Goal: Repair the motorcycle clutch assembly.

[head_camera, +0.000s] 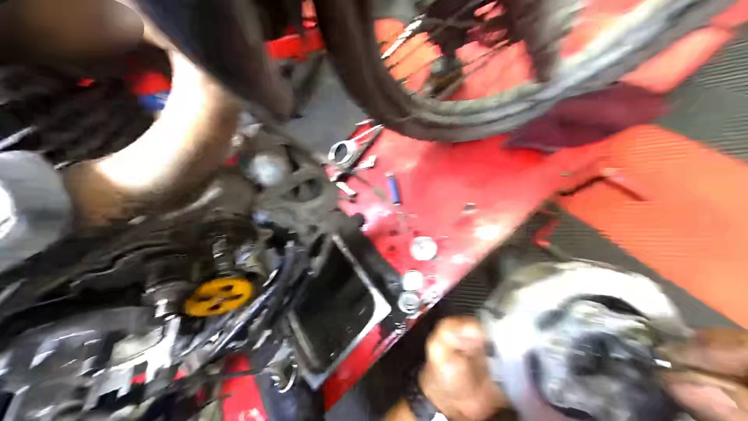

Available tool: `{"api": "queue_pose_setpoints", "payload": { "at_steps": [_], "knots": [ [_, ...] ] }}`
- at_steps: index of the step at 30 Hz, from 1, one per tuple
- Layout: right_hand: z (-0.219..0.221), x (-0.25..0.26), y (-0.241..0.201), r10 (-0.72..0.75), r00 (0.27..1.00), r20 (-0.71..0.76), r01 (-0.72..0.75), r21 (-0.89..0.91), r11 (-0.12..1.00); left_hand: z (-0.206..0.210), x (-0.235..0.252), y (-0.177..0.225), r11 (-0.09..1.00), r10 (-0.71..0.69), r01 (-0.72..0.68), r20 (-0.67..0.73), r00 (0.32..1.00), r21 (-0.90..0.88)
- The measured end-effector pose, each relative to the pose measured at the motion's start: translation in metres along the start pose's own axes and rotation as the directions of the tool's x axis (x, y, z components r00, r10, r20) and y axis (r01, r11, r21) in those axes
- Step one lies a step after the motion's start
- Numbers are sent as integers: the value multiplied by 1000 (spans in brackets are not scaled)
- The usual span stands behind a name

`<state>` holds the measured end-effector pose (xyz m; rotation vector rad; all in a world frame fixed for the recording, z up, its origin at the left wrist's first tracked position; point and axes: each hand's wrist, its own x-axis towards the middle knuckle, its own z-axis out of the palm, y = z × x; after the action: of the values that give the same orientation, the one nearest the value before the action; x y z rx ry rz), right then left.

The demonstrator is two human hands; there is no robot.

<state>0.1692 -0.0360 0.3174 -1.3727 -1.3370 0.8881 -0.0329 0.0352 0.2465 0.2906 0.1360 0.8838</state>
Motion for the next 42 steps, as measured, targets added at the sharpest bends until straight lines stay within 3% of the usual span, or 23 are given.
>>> {"api": "queue_pose_setpoints", "payload": {
  "at_steps": [4,8,10,15,22,28,32,36,42],
  "knots": [
    [-6,-29,-68,-33,948,-317,69,103,992,35,-7,9,985,-117,129,99,988,-116],
    [9,-57,-101,-23,886,-463,124,189,974,66,-14,21,987,-136,146,154,979,-60],
    [24,-69,-110,5,866,-501,127,231,965,102,-20,29,996,-92,93,152,984,-1],
    [55,-86,-144,47,834,-549,143,298,944,136,-43,53,983,-183,180,256,949,37],
    [79,-99,-210,-131,819,-559,291,207,934,181,-80,74,992,-112,123,253,961,-28],
    [99,-119,-245,-229,834,-501,327,117,938,192,-121,91,992,-42,80,343,938,-96],
    [126,-130,-249,-238,874,-424,319,132,939,180,-166,105,996,19,10,329,944,-87],
    [155,-139,-250,-258,943,-208,261,-11,965,159,-212,118,996,77,-62,238,968,-69],
    [197,-138,-235,-304,951,51,308,-173,935,127,-273,138,990,131,-132,28,991,39]
  ]
}}
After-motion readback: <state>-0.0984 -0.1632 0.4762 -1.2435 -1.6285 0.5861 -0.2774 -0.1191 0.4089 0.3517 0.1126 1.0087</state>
